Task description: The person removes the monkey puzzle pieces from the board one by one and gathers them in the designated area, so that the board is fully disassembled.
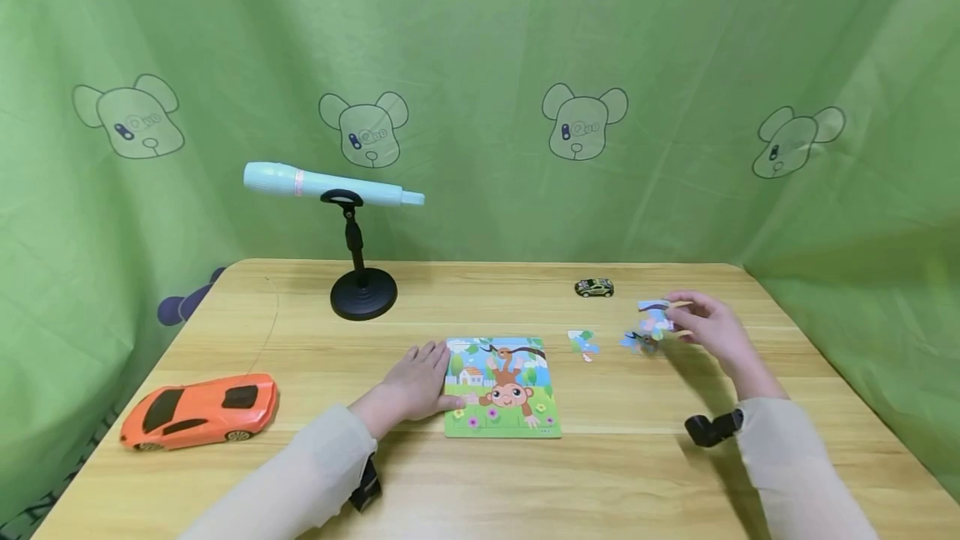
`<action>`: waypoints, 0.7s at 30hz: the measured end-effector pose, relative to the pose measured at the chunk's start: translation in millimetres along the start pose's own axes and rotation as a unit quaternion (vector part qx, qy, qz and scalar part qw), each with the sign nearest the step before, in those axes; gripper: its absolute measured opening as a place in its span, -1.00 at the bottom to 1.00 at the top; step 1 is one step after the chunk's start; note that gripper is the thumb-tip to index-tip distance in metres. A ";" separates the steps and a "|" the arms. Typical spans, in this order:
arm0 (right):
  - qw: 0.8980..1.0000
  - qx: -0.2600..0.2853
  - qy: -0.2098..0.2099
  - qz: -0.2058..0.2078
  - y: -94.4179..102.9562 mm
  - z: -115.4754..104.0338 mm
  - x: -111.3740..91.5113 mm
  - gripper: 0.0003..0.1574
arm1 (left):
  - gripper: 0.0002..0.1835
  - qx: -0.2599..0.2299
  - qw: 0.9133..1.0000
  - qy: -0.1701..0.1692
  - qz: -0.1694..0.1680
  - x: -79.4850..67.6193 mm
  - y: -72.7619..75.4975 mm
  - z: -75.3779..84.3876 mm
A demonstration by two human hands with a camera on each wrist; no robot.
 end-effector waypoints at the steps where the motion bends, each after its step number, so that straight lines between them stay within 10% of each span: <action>1: 1.000 0.005 -0.006 0.003 5.6 6.4 -0.4 -0.66 | -0.10 0.000 1.000 0.001 0.000 0.1 -0.3 -0.5; 21: 0.988 -0.024 -0.152 0.026 60.5 79.2 0.3 -0.70 | -0.10 -0.006 1.000 -0.001 0.000 2.0 -1.7 -0.7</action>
Point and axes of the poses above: each hand's wrist, its own x-axis towards the middle knuckle, its own y-axis out of the back of the hand, z = x × y, the point moved 8 cm from there along x, towards the middle knuckle, and after that the axes turned 3 degrees about y, right-handed, at the moved point
